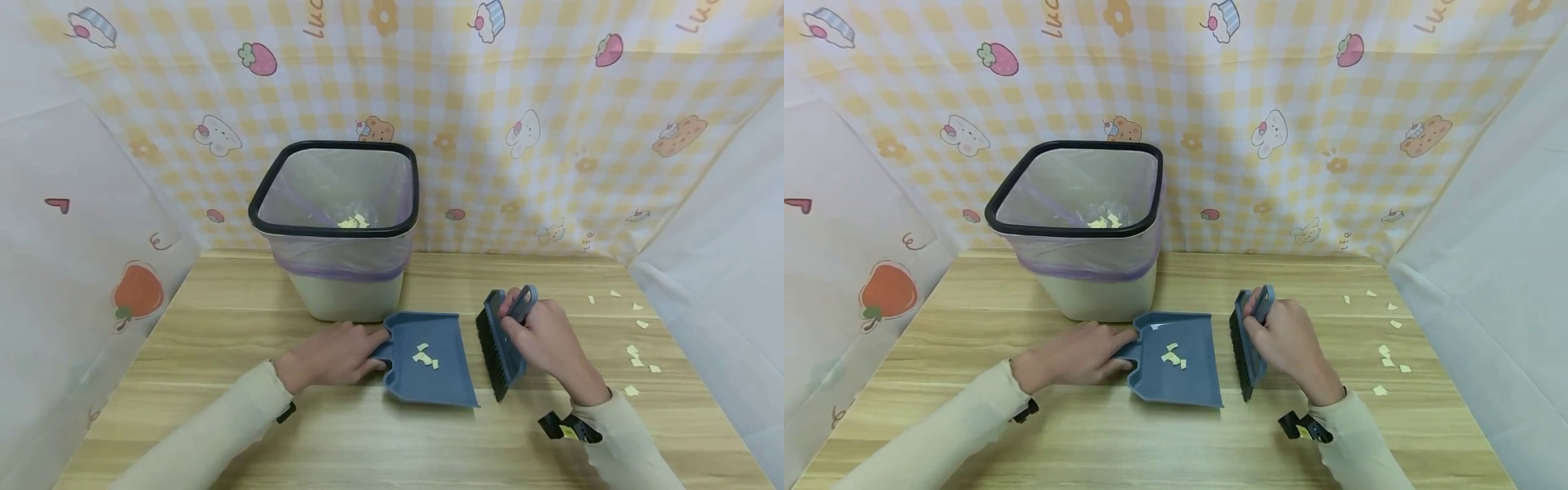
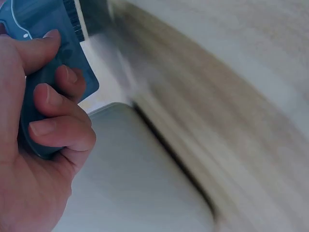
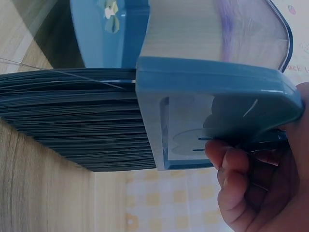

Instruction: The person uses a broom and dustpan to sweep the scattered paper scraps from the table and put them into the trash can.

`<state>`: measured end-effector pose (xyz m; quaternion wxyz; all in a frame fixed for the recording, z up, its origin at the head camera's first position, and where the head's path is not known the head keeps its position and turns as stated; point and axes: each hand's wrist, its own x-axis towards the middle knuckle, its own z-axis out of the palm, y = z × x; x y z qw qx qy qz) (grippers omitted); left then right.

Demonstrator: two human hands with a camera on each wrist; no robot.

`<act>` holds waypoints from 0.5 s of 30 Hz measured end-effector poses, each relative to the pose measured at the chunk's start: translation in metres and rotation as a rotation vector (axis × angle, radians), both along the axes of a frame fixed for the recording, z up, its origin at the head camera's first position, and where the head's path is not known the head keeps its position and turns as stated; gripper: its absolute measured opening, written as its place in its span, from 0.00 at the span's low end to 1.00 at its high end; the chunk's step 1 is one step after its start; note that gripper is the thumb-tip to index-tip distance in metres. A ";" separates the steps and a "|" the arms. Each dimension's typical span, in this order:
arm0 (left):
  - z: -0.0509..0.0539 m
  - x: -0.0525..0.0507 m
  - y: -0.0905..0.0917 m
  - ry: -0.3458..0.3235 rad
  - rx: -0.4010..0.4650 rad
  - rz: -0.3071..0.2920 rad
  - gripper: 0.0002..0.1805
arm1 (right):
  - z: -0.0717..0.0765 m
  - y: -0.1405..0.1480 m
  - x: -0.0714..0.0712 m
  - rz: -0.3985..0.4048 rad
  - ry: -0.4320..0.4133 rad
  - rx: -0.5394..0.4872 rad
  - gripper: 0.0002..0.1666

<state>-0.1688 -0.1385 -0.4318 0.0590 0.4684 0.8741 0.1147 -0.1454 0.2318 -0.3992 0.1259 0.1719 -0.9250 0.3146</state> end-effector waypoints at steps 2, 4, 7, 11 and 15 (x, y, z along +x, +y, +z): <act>0.005 0.001 0.000 -0.011 -0.006 0.002 0.13 | 0.000 -0.001 0.000 0.001 -0.006 -0.003 0.08; 0.010 0.002 0.000 -0.016 -0.015 0.004 0.13 | 0.000 -0.001 0.000 0.001 -0.013 -0.005 0.08; 0.017 0.004 0.000 -0.008 -0.023 0.007 0.13 | 0.000 -0.002 0.000 -0.001 -0.022 -0.005 0.08; 0.025 0.005 0.001 0.010 -0.023 0.009 0.14 | 0.000 -0.003 -0.001 -0.003 -0.039 -0.007 0.08; 0.034 0.007 0.001 0.015 -0.008 0.004 0.14 | 0.001 -0.003 -0.002 -0.003 -0.041 -0.014 0.08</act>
